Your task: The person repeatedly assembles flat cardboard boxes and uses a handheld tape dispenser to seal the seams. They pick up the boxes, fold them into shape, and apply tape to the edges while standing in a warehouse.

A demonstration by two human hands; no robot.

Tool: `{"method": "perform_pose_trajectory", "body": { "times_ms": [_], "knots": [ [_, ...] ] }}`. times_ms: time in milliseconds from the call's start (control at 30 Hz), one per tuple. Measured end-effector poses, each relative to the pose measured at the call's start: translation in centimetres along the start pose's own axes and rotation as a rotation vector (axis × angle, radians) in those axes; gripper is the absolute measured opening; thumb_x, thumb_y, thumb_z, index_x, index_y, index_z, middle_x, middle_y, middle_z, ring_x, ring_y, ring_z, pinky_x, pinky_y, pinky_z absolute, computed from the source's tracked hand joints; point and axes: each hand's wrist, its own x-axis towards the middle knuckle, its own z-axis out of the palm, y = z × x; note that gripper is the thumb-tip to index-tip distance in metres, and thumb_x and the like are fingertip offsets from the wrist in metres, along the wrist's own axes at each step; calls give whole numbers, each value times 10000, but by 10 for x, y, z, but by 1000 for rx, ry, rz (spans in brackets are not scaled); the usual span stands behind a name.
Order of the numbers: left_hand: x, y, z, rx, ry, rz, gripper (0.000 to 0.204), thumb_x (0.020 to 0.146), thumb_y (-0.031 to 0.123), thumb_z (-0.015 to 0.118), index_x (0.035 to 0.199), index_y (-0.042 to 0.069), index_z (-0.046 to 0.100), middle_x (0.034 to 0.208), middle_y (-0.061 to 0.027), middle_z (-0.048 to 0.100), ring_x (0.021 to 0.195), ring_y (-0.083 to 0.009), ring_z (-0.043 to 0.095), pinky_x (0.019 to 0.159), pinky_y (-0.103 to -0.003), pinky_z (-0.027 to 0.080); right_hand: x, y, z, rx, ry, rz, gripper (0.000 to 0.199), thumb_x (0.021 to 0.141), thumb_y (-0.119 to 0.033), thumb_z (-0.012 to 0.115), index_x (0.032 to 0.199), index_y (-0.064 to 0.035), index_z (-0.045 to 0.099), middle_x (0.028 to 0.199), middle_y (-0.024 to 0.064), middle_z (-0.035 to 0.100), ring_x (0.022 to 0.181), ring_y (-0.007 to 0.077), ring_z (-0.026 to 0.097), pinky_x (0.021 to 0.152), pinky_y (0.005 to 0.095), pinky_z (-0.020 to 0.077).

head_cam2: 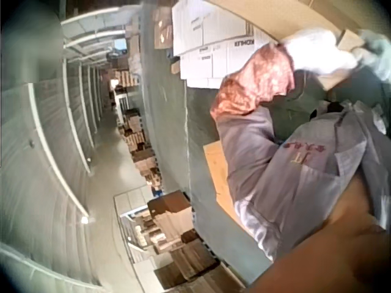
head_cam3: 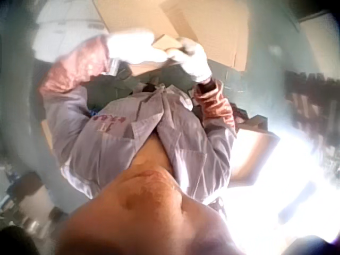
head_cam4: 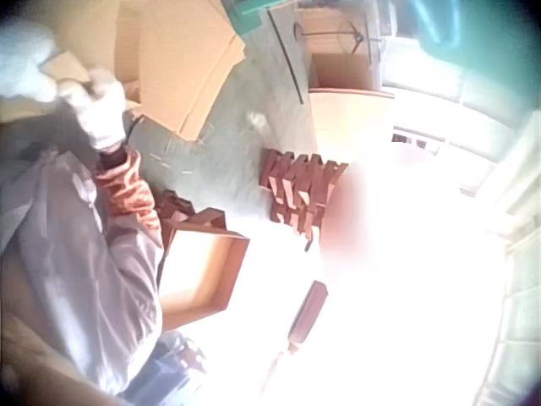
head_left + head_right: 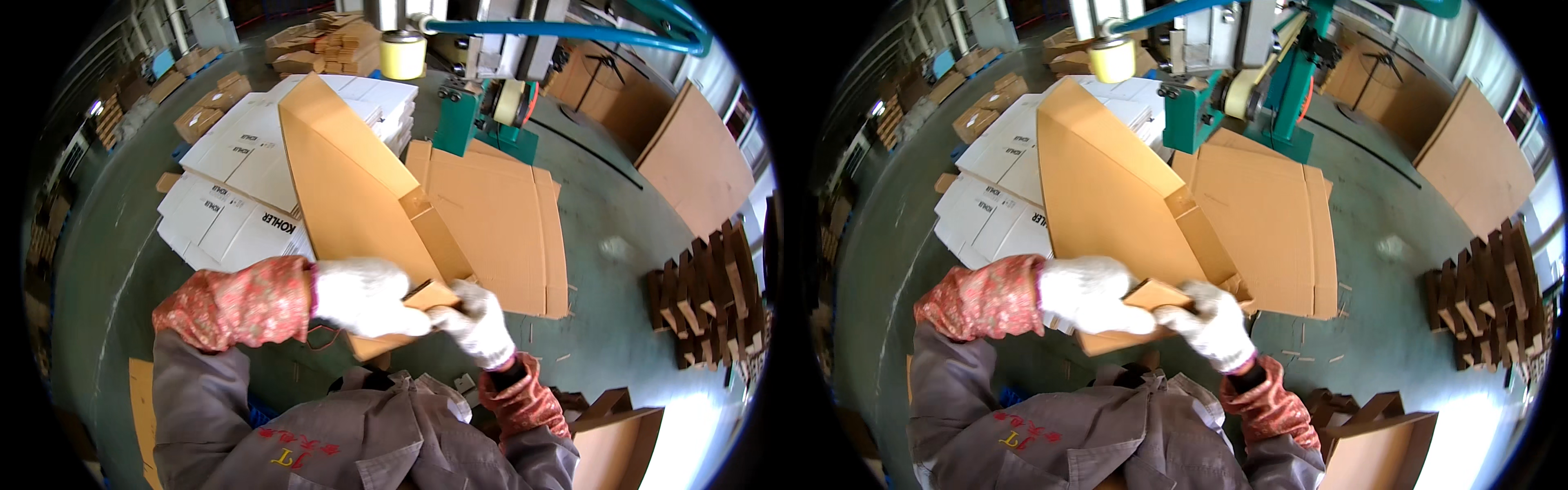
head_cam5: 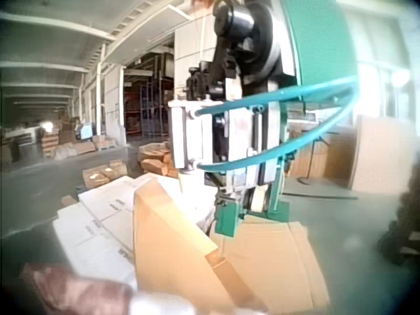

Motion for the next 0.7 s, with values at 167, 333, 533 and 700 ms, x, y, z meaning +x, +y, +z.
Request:
{"method": "perform_pose_trajectory", "body": {
  "times_ms": [167,333,533,700],
  "knots": [
    [44,-75,-65,324,881,25,620,774,421,753,1238,47,583,1179,-191,605,1066,-340,592,911,-407,494,-47,-9,-55,88,290,373,351,804,-314,802,871,15,701,658,15,579,646,68,472,579,264,426],
    [5,-240,-167,338,867,-712,751,783,379,751,1353,-36,491,1192,-246,643,1131,-359,621,968,-424,487,-61,-10,-60,-7,321,398,315,737,-225,826,828,30,664,646,74,556,620,111,485,565,308,432],
    [73,-179,-122,953,374,-63,413,855,452,614,956,54,563,707,-134,633,626,-353,637,575,-466,507,-45,-32,-43,-253,318,498,334,719,-248,821,864,23,692,713,181,618,650,296,623,613,362,487],
    [77,-193,-120,501,-562,293,909,754,506,756,1423,5,399,1465,-269,395,1334,-431,419,1137,-450,333,-41,-33,-43,-358,425,563,326,710,-285,809,870,-22,703,771,179,647,737,340,648,672,392,515]
  ]
}}
